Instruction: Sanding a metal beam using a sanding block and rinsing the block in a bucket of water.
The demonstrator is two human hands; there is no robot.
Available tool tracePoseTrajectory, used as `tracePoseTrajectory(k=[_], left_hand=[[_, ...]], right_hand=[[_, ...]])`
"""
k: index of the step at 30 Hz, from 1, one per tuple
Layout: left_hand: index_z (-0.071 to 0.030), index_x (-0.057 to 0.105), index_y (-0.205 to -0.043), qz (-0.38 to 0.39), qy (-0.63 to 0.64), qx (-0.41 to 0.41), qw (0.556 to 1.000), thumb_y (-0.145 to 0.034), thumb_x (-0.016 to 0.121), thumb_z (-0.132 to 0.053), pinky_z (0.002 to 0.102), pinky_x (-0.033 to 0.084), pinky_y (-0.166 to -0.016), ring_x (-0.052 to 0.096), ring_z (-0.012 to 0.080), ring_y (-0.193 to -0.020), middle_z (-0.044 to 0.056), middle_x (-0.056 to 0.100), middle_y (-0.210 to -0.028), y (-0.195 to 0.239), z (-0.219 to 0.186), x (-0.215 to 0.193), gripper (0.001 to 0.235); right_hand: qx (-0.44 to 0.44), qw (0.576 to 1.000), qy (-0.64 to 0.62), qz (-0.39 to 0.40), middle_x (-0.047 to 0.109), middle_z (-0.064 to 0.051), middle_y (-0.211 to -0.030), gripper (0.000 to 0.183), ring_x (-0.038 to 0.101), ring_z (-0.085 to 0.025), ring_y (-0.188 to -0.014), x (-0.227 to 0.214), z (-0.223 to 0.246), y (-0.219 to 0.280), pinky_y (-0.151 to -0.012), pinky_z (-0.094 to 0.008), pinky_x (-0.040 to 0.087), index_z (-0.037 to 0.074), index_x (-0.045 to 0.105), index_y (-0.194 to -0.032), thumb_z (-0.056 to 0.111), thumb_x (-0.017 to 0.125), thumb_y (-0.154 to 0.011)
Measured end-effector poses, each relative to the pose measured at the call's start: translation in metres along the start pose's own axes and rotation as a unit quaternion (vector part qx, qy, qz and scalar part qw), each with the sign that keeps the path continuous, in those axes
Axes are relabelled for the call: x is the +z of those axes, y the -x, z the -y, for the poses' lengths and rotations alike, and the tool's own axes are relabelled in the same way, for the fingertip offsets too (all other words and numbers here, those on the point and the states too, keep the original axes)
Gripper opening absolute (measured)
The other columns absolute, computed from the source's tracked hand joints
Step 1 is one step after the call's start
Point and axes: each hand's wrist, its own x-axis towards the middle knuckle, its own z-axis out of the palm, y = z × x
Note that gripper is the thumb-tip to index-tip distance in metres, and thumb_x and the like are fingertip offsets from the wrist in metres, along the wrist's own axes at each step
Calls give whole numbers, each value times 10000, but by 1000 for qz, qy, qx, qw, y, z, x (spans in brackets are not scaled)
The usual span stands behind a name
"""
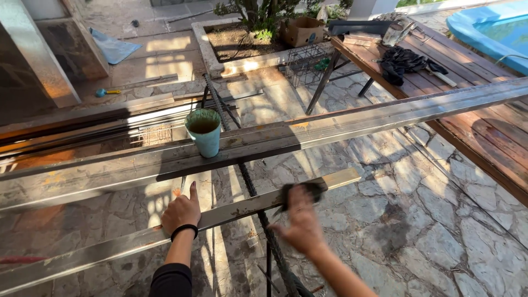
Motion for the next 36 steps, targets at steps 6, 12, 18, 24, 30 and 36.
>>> tracePoseTrajectory(k=[6,12,18,24,30,36], left_hand=[[-80,721,-709,-25,-10,16,1000,-1065,175,-699,383,481,-531,689,273,-650,92,721,-718,-7,4,12,899],[-75,719,-691,-12,-2,11,1000,-1059,168,-717,383,477,-520,686,278,-652,90,720,-717,-4,3,6,924],[-81,712,-671,-20,-6,13,1000,-1054,158,-727,362,466,-506,682,261,-627,81,706,-682,-6,4,9,934],[-61,805,-1077,15,15,10,1000,-1080,160,-703,483,563,-889,752,376,-1047,201,797,-1036,18,-6,-22,910],[-52,804,-1035,6,23,15,1000,-1080,173,-712,490,573,-851,753,382,-1021,211,794,-1002,19,-4,-22,915],[-51,800,-1027,-9,23,15,1000,-1082,202,-708,488,576,-835,754,381,-1012,209,790,-989,15,-4,-15,890]], right_hand=[[7,997,-6,-77,-112,-122,-1695,1068,-97,-250,-1560,26,-56,-6,-1267,-450,-44,102,-156,-1563,757,377,-909],[-41,999,-16,19,-125,-174,-1689,1033,-118,-287,-1561,-6,4,-7,-1269,-446,-31,7,-132,-1551,677,405,-978],[-97,995,36,-15,-48,-148,-1698,1069,-11,-273,-1556,12,-44,-8,-1264,-418,44,49,-48,-1584,788,356,-927],[-37,987,19,-158,406,-290,-1535,1121,311,-395,-1492,23,-68,-56,-1271,-462,143,-30,355,-1523,878,432,-870],[-198,966,35,-161,284,-280,-1613,1109,248,-385,-1512,39,-20,-34,-1253,-439,143,-70,297,-1548,816,466,-903],[-202,963,44,-174,279,-287,-1612,1130,237,-382,-1520,42,-21,-34,-1266,-432,136,-86,286,-1541,815,483,-888]])
